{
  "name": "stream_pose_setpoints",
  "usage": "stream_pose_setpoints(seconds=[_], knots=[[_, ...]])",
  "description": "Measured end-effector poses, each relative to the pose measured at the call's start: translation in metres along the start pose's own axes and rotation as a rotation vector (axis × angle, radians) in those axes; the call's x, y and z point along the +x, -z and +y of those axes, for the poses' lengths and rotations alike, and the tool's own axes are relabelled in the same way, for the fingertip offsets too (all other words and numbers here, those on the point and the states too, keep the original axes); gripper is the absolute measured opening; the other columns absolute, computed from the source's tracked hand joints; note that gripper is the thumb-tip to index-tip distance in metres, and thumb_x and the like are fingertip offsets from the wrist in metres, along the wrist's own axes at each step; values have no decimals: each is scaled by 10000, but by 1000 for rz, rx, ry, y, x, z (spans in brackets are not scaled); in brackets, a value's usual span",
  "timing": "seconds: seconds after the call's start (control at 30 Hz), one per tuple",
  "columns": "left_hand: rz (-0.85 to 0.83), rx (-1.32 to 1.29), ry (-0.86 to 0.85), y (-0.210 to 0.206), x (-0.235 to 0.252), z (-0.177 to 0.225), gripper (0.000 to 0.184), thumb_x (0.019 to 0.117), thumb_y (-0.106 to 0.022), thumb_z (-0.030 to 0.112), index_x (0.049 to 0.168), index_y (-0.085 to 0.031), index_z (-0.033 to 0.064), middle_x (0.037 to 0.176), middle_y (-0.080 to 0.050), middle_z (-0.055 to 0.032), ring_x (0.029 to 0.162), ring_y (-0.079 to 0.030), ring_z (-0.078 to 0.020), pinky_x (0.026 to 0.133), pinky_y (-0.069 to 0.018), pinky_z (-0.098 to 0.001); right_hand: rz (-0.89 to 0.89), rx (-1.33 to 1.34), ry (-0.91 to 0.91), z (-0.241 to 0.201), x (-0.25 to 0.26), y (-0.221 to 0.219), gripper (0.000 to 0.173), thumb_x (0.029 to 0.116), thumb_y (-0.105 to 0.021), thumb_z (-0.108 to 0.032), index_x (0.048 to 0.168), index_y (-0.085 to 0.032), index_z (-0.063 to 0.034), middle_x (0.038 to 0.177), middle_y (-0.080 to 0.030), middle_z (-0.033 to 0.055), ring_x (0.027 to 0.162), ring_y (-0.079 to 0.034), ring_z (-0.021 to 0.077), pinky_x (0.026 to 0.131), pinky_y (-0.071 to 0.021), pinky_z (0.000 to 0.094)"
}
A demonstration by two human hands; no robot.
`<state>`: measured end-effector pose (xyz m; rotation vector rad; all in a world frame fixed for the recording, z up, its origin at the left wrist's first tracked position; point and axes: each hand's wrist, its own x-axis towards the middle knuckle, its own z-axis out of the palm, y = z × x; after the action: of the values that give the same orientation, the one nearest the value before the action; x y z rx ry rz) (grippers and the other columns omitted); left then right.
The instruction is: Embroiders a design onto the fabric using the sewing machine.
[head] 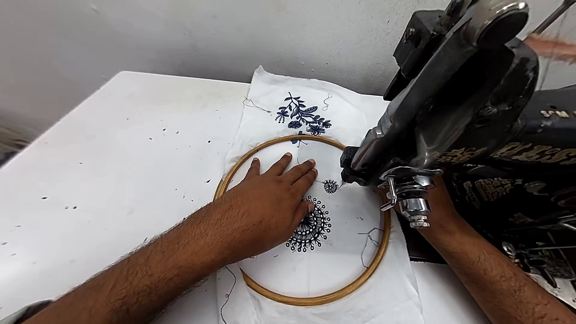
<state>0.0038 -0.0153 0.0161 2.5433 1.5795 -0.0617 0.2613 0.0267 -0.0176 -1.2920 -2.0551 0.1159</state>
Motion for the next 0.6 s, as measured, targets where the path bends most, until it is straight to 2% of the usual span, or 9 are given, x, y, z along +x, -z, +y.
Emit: stream_pose_setpoints(seconds=[0.07,0.13,0.23,0.33,0.47,0.57,0.6], knots=[[-4,2,4,1,0,0,599,1092,-296,474,1607,-374,180,1682,-309,27,1551,-279,-306,1142,-277,-733,-7,25,-10,-2,1,1,205,846,-688,-88,1022,-675,16,955,-676,167,937,-655,221,848,-504,379],[5,6,-6,-1,0,1,599,1092,-296,470,1604,-380,171,1680,-315,19,1547,-287,-315,1136,-283,-736,-20,33,-31,-2,1,5,208,850,-678,-122,1028,-665,-17,943,-662,119,917,-642,145,837,-501,312],[-3,10,-10,-1,0,2,600,1092,-298,472,1607,-374,174,1682,-309,25,1548,-286,-310,1135,-285,-738,-26,47,-67,-4,1,6,191,839,-700,-67,1011,-668,9,929,-664,148,898,-649,188,815,-511,360],[-1,1,-6,0,-2,1,601,1090,-307,479,1604,-380,176,1680,-313,26,1548,-285,-314,1134,-284,-739,-1,49,-49,-2,-1,2,209,847,-676,-125,1028,-660,-23,935,-660,97,911,-635,107,832,-494,270],[16,7,-8,0,-3,0,589,1088,-322,459,1596,-397,169,1673,-330,15,1540,-298,-331,1122,-298,-740,3,87,-29,0,-1,0,220,861,-667,-164,1025,-667,-18,928,-656,91,902,-626,81,830,-484,246],[14,8,-13,-1,-1,1,593,1091,-310,462,1600,-388,168,1677,-321,17,1543,-295,-323,1128,-291,-739,-11,127,-82,-2,0,4,172,848,-681,-122,984,-655,-19,866,-640,63,815,-613,47,748,-485,218],[13,7,-16,-2,0,1,595,1091,-302,467,1601,-386,172,1677,-321,24,1544,-294,-315,1131,-290,-738,-26,148,-112,-2,0,5,182,856,-672,-140,1010,-646,-47,884,-630,24,825,-602,-2,756,-486,175]])
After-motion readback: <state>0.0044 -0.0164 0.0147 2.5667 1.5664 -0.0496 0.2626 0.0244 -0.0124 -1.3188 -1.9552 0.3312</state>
